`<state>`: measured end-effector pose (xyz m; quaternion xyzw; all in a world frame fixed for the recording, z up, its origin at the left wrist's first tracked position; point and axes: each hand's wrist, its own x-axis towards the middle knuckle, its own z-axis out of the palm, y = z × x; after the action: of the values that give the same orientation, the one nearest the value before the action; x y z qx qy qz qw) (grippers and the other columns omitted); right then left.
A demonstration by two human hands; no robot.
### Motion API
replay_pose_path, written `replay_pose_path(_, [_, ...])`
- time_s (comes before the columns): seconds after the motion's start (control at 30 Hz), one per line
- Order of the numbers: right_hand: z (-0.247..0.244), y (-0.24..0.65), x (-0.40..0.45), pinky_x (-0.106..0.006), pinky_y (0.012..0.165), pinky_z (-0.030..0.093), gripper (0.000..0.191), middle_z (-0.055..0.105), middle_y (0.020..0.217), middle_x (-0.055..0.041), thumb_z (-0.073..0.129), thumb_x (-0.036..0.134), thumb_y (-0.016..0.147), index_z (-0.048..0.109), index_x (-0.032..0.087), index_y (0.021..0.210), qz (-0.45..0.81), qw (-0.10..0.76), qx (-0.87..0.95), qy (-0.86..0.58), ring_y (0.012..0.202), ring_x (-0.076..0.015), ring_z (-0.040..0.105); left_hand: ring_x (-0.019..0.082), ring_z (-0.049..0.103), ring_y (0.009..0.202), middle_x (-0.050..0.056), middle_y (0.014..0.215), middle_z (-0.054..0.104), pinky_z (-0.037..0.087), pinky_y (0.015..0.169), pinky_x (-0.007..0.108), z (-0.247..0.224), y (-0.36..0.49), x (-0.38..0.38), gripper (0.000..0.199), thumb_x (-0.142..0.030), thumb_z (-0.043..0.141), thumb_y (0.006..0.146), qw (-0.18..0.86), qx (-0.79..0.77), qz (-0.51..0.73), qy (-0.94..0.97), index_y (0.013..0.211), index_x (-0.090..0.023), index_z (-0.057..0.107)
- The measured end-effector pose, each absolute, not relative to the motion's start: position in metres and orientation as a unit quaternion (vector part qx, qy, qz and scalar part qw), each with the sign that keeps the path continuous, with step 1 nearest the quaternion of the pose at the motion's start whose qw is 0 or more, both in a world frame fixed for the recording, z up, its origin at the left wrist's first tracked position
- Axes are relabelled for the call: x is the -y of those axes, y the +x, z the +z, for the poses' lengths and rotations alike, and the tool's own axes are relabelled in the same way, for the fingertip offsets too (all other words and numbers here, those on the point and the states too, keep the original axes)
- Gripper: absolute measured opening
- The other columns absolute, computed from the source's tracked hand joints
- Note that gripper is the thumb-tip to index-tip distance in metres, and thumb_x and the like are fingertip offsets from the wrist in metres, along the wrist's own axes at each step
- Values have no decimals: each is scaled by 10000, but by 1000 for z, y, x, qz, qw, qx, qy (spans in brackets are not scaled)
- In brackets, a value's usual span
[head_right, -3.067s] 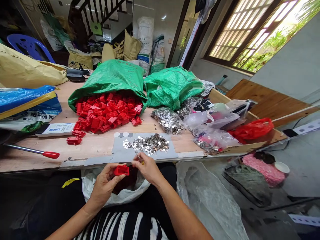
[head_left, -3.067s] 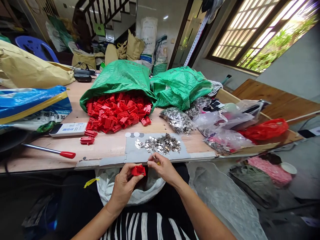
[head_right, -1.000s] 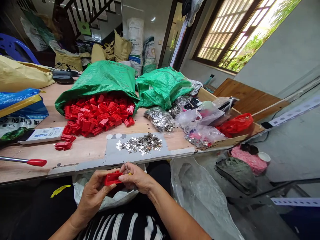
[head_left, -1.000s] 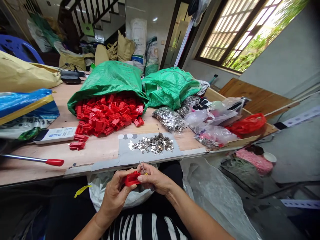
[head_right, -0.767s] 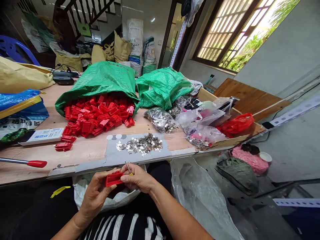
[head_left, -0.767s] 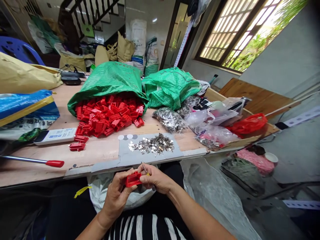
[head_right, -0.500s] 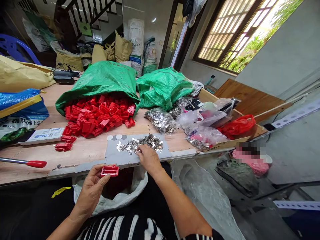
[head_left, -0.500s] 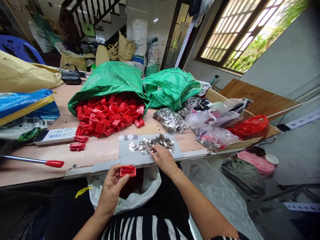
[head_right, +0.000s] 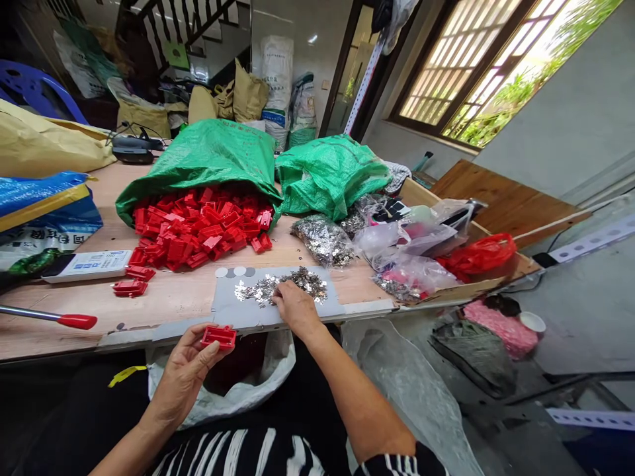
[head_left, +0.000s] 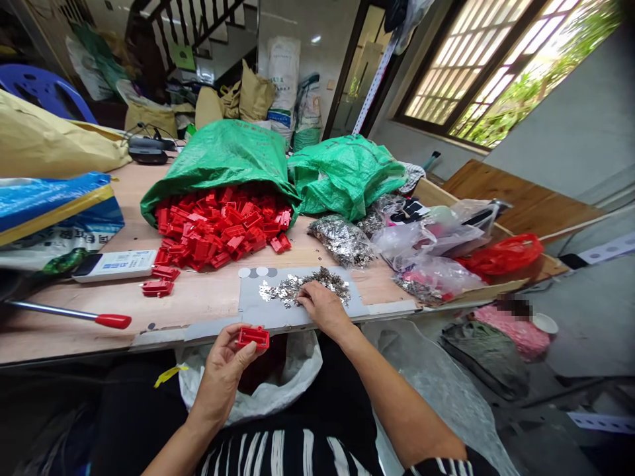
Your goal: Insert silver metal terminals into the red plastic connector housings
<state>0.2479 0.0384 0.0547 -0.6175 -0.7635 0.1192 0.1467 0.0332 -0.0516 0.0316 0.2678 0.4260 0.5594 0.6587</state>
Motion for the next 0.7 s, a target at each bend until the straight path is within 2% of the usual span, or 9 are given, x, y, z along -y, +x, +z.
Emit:
replay_pose_path(0.17, [57,251,-35,-253,708,393,59,626,857,-28,492,159,867,531,189,900,187,222,739,-608,790,-160,574,171,673,894,31,986,714,554,825,307,35,33,48,390,-301,764,695,671,-421,561,239,1046,-209,620])
replay_pose_path(0.27, [66,246,-28,-247,717,405,93,643,880,-20,487,177,869,536,197,946,258,267,748,-550,797,-152,585,168,667,892,28,1000,702,553,816,309,40,33,44,425,-298,743,720,691,-403,556,225,1120,-225,621])
replay_pose_path(0.33, [72,240,-20,-240,721,408,97,645,876,-14,491,186,872,568,198,929,295,282,757,-510,800,-144,581,157,666,855,28,975,697,550,802,307,44,33,41,460,-285,732,735,705,-385,555,215,1174,-230,608])
replay_pose_path(0.5, [80,216,1,-224,638,400,90,615,761,9,514,222,878,592,192,844,380,311,732,-472,667,-118,537,146,661,827,35,958,695,535,778,289,51,37,38,494,-250,713,757,726,-354,553,205,1236,-233,590])
replay_pose_path(0.7, [80,203,11,-235,734,419,98,589,810,-8,564,115,833,611,187,786,356,343,756,-429,796,-135,554,149,668,882,33,994,702,515,808,273,53,38,36,489,-235,701,771,730,-339,557,204,1244,-240,577])
